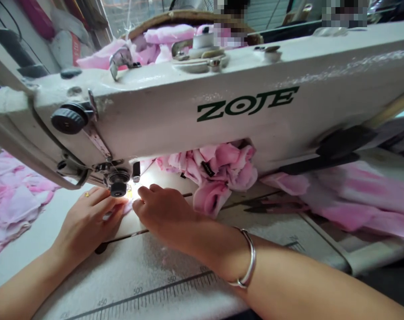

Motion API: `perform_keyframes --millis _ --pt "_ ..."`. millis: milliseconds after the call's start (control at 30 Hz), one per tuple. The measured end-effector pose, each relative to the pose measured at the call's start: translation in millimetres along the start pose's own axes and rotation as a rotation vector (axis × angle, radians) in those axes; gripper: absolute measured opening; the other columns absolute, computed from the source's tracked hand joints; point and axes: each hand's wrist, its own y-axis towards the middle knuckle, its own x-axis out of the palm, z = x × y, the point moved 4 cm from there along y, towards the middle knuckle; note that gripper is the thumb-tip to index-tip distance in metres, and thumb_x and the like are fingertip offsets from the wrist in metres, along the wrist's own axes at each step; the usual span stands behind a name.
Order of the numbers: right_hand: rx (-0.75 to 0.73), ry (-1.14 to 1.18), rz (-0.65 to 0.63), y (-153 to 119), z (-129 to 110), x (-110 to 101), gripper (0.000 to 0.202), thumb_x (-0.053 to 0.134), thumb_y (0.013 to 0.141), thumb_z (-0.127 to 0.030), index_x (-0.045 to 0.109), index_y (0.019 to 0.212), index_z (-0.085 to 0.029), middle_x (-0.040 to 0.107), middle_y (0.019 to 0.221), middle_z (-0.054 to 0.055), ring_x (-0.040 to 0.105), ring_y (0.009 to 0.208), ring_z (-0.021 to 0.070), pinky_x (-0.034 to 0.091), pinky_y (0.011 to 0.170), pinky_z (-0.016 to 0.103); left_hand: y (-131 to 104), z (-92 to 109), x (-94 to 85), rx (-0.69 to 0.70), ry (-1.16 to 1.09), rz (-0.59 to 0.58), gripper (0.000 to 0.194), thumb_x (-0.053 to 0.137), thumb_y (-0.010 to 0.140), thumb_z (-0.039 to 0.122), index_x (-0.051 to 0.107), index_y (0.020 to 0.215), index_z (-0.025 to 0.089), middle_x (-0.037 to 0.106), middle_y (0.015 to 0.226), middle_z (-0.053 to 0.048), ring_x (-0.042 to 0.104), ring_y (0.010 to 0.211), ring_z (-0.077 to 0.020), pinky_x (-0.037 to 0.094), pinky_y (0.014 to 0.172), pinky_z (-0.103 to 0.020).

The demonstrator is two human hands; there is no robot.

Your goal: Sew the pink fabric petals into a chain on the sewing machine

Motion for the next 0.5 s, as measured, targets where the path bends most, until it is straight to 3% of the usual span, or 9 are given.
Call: perform_keyframes --millis 133,300,500 --pt "0.001 0.003 0.016 -0.1 -0.3 -0.3 0.022 0.057 0.077 0.000 0.062 0.089 -0.017 0.061 0.090 0.006 0.055 0.078 0.0210 0.029 0.042 0.030 0.9 4.0 0.5 -0.007 0.032 -0.015 0.008 0.054 0.091 0.020 0.062 0.090 0.019 0.060 0.079 -0.002 0.052 0.075 -0.0201 0.043 0.070 -0.037" --pt "-0.001 0.004 -0.022 -3.4 0.2 1.1 0.029 0.067 0.067 -0.002 0.061 0.091 -0.018 0.062 0.092 0.004 0.056 0.079 0.0211 0.026 0.042 0.031 -2.6 9.0 -1.4 0.010 0.018 -0.083 0.014 0.049 0.094 0.019 0.063 0.097 0.020 0.062 0.081 -0.002 0.052 0.075 -0.0204 0.043 0.072 -0.038" --pt "0.007 -0.001 -0.032 -7.0 2.1 1.6 0.023 0.064 0.074 -0.006 0.061 0.092 -0.020 0.062 0.091 0.003 0.056 0.077 0.0200 0.027 0.044 0.032 -7.6 16.6 -2.3 0.056 0.043 -0.172 0.023 0.048 0.093 0.015 0.059 0.112 0.013 0.061 0.090 -0.006 0.052 0.084 -0.0221 0.044 0.085 -0.043"
